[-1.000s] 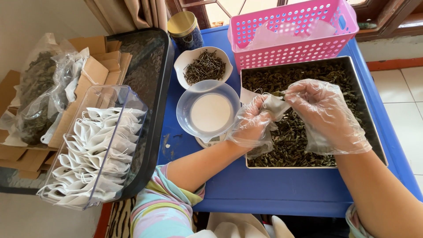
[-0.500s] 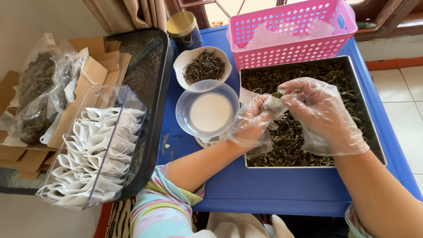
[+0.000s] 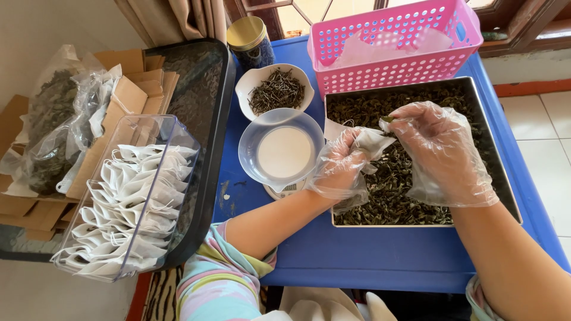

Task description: Filling small tea bags with loose tea leaves, weighing them on a digital scale, and organizing them into a container.

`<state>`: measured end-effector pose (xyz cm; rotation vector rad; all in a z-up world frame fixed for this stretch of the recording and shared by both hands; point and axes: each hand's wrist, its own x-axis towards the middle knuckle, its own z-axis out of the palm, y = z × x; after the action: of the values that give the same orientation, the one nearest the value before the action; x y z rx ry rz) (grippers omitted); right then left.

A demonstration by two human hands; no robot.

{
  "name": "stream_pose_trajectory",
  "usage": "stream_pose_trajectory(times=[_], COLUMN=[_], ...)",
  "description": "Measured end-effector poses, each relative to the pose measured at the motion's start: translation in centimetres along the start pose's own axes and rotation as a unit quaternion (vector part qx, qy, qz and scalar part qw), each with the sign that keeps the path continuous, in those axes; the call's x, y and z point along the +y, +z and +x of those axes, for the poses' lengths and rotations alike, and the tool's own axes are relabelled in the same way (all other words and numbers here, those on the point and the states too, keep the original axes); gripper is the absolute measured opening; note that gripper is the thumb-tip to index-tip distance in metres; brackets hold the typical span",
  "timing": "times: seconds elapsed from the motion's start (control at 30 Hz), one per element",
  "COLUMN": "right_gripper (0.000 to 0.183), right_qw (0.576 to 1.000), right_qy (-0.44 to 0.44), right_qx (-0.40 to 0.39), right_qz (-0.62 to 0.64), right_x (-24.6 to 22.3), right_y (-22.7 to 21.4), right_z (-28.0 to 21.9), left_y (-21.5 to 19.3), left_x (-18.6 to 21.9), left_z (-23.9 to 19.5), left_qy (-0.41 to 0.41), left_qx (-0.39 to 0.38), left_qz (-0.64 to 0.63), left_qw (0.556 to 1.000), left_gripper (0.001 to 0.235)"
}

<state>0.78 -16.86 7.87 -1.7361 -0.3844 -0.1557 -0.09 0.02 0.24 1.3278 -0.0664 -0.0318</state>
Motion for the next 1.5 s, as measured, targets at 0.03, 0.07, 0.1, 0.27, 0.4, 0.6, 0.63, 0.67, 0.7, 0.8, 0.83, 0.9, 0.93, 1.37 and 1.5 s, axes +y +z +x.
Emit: stream_pose_trajectory(times=[0.03, 0.07, 0.1, 0.27, 0.4, 0.6, 0.63, 0.67, 0.7, 0.8, 0.83, 0.9, 0.93, 1.37, 1.5], right_gripper=[0.006, 0.006, 0.006, 0.009, 0.008, 0.015, 0.012, 0.009, 0.009, 0.013, 0.014, 0.016, 0.019, 0.01, 0.016], right_qw=[1.0, 0.999, 0.999, 0.999, 0.998, 0.969, 0.968, 0.968, 0.968, 0.952, 0.949, 0.947, 0.948, 0.971, 0.969], right_qy=[0.012, 0.026, 0.026, -0.018, -0.044, -0.156, -0.159, -0.161, -0.163, -0.218, -0.214, -0.208, -0.198, -0.057, -0.026], right_qx=[0.002, 0.004, 0.003, 0.023, 0.027, -0.005, -0.021, -0.036, -0.039, -0.073, -0.079, -0.084, -0.099, -0.124, -0.098], right_qz=[0.016, 0.031, 0.031, -0.015, -0.03, -0.193, -0.192, -0.19, -0.189, -0.204, -0.216, -0.228, -0.229, -0.196, -0.224], right_x=[0.1, 0.3, 0.5, 0.5, 1.0, 1.2, 1.2, 1.3, 1.4, 1.8, 1.9, 2.1, 2.2, 2.1, 2.6], right_y=[0.0, 0.0, 0.1, 0.2, -0.2, -0.5, -0.5, -0.5, -0.4, -0.2, -0.2, -0.3, -0.3, -0.6, -0.7], right_z=[0.0, -0.1, -0.1, -0.1, 0.1, 0.1, 0.0, -0.1, 0.1, 0.4, 0.4, 0.5, 0.5, 0.4, 0.6], left_y=[0.0, 0.1, 0.1, 0.1, 0.2, 0.0, 0.0, -0.1, 0.0, 0.0, -0.1, -0.1, -0.1, 0.1, -0.2], left_x=[0.2, 0.4, 0.3, 0.0, -0.6, -2.2, -2.7, -3.2, -2.4, -1.2, -1.6, -1.6, -1.3, -1.7, -2.5], left_z=[-0.1, -0.2, -0.2, 0.1, 0.2, 0.8, 0.9, 1.0, 0.8, 0.3, 0.4, 0.3, 0.1, 0.2, 0.6], left_qy=[0.005, 0.009, 0.009, 0.007, 0.014, 0.012, 0.019, 0.024, 0.026, -0.003, 0.026, 0.054, 0.041, 0.061, 0.115], left_qx=[-0.005, -0.009, -0.008, -0.013, -0.011, -0.015, -0.023, -0.031, -0.028, -0.02, -0.037, -0.055, -0.033, 0.023, -0.019], left_qz=[0.01, 0.021, 0.02, 0.003, -0.059, -0.08, -0.104, -0.127, -0.127, -0.085, -0.081, -0.077, -0.031, -0.036, -0.12], left_qw=[1.0, 1.0, 1.0, 1.0, 0.998, 0.997, 0.994, 0.991, 0.991, 0.996, 0.996, 0.994, 0.998, 0.997, 0.986], left_gripper=[0.023, 0.019, 0.019, 0.02, 0.027, 0.033, 0.033, 0.033, 0.033, 0.029, 0.023, 0.02, 0.018, 0.028, 0.027])
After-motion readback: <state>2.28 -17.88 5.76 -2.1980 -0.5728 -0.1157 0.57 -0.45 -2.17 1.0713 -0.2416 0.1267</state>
